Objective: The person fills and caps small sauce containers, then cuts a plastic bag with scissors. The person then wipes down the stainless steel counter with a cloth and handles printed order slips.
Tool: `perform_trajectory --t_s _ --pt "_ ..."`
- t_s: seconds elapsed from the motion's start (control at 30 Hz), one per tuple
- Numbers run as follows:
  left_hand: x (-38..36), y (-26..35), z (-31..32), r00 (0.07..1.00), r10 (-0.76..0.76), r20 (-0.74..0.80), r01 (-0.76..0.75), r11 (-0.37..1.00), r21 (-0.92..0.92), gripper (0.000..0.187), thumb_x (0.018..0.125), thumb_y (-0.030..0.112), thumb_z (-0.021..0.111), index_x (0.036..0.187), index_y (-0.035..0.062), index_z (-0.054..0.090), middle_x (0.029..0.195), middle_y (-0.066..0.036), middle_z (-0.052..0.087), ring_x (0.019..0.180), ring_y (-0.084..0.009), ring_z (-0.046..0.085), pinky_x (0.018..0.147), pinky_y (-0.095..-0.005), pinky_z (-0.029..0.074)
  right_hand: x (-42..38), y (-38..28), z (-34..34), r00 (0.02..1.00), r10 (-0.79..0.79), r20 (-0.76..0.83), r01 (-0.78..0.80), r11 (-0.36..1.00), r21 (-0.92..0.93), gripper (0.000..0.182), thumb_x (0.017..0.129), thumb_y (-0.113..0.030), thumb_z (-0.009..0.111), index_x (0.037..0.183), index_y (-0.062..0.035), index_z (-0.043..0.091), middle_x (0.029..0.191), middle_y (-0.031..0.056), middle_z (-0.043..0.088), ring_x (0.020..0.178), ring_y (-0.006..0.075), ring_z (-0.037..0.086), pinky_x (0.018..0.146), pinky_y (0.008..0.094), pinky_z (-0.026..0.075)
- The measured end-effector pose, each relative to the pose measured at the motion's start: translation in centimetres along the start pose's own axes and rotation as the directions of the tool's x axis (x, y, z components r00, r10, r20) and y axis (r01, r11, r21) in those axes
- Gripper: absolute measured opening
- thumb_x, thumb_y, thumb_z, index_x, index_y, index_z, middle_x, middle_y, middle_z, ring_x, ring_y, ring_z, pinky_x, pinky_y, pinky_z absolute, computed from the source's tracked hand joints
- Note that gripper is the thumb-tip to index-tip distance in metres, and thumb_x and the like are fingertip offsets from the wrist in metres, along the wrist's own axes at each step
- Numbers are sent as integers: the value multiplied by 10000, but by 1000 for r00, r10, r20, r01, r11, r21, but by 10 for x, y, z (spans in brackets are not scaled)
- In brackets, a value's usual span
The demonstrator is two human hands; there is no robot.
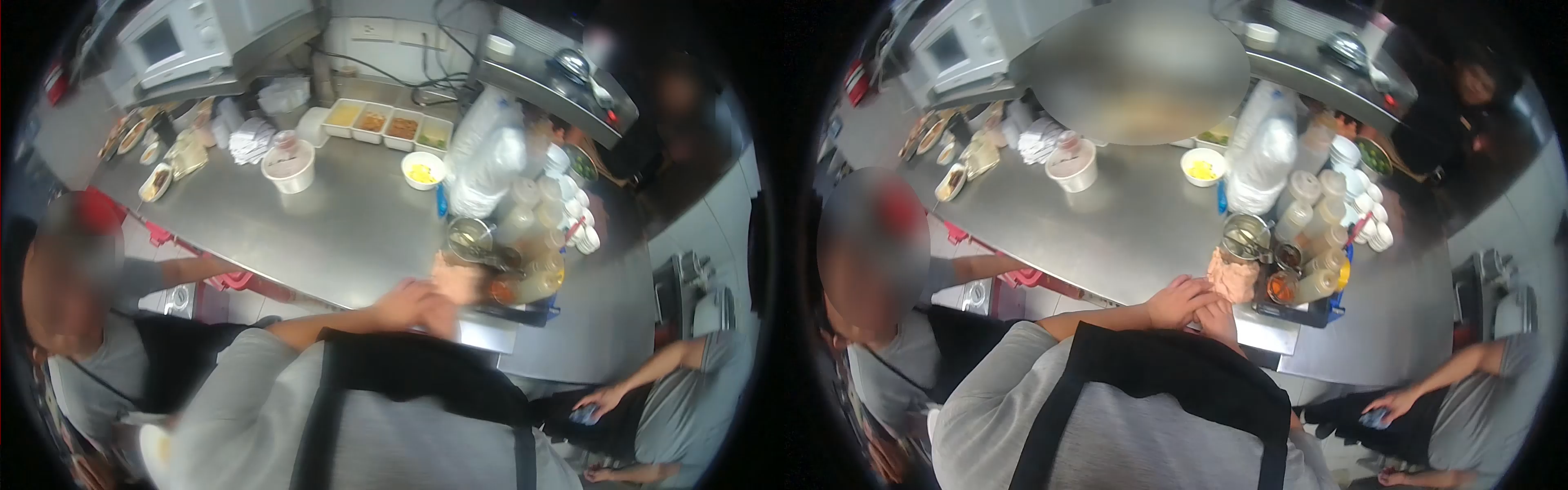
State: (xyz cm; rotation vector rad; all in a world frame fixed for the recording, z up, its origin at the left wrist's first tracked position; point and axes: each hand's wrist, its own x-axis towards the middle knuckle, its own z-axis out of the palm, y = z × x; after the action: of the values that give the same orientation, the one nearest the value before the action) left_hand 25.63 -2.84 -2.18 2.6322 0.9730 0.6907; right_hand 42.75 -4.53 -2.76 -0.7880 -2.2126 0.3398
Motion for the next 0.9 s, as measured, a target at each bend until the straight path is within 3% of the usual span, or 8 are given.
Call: perform_trajectory --t_s 0.13,0.23,0.33,0.47,0.57,0.6,0.77,0.9 --pt "32 10 -23 992 88 92 -74 987 -144 605 660 235 654 1235 137 495 1178 -150 460 1145 -361 420 986 -469 313 -12 11 4 997 -21 -69 23 999 23 275 639 -243 690 735 -75 494 885 97 529 877 299 505 754 420 380" --pt "39 11 -20 993 118 -10 -118 989 -87 568 673 243 640 1216 136 510 1204 -156 443 1161 -367 405 981 -479 310 -14 11 6 991 -45 -127 47 999 7 259 642 -227 682 734 -74 494 851 92 515 842 290 500 737 406 382" --pt "44 11 -12 998 56 -16 -56 998 -18 580 688 268 642 1235 148 491 1225 -156 420 1202 -364 370 988 -492 288 -13 13 8 983 -62 -172 65 998 8 243 644 -212 674 732 -74 494 816 86 501 807 282 495 720 393 383" --pt "45 2 0 997 15 69 -18 999 46 612 720 290 633 1288 175 434 1252 -151 394 1260 -358 315 1011 -507 232 -28 32 38 986 -65 -156 59 997 -46 211 660 -184 648 744 -65 495 798 79 486 777 268 488 716 368 389" --pt "49 5 -10 986 -6 169 3 1000 19 614 720 296 630 1290 175 436 1274 -147 381 1264 -355 307 1010 -510 232 -8 1 0 988 29 -152 -29 1000 4 200 671 -178 633 765 -68 494 806 77 485 790 266 495 735 364 395" --pt "47 -2 0 995 42 90 -50 994 94 635 711 301 642 1296 173 433 1282 -150 367 1262 -364 298 1002 -520 238 -9 4 7 986 18 -163 -19 1000 -4 196 675 -175 630 768 -69 494 807 77 485 798 265 496 741 362 395" --pt "38 -3 11 996 -76 47 71 993 93 715 697 326 660 1333 145 385 1404 -191 246 1335 -433 160 1038 -583 160 -26 27 26 998 -14 -68 16 1000 19 230 680 -199 668 771 -77 495 819 75 479 832 259 488 786 381 389" --pt "43 8 3 977 -215 -2 212 959 190 807 662 401 694 1351 139 365 1450 -195 190 1351 -435 122 1034 -613 140 -26 38 21 1000 -12 0 12 986 164 298 711 -282 725 820 -79 536 922 79 534 929 270 509 840 373 389"
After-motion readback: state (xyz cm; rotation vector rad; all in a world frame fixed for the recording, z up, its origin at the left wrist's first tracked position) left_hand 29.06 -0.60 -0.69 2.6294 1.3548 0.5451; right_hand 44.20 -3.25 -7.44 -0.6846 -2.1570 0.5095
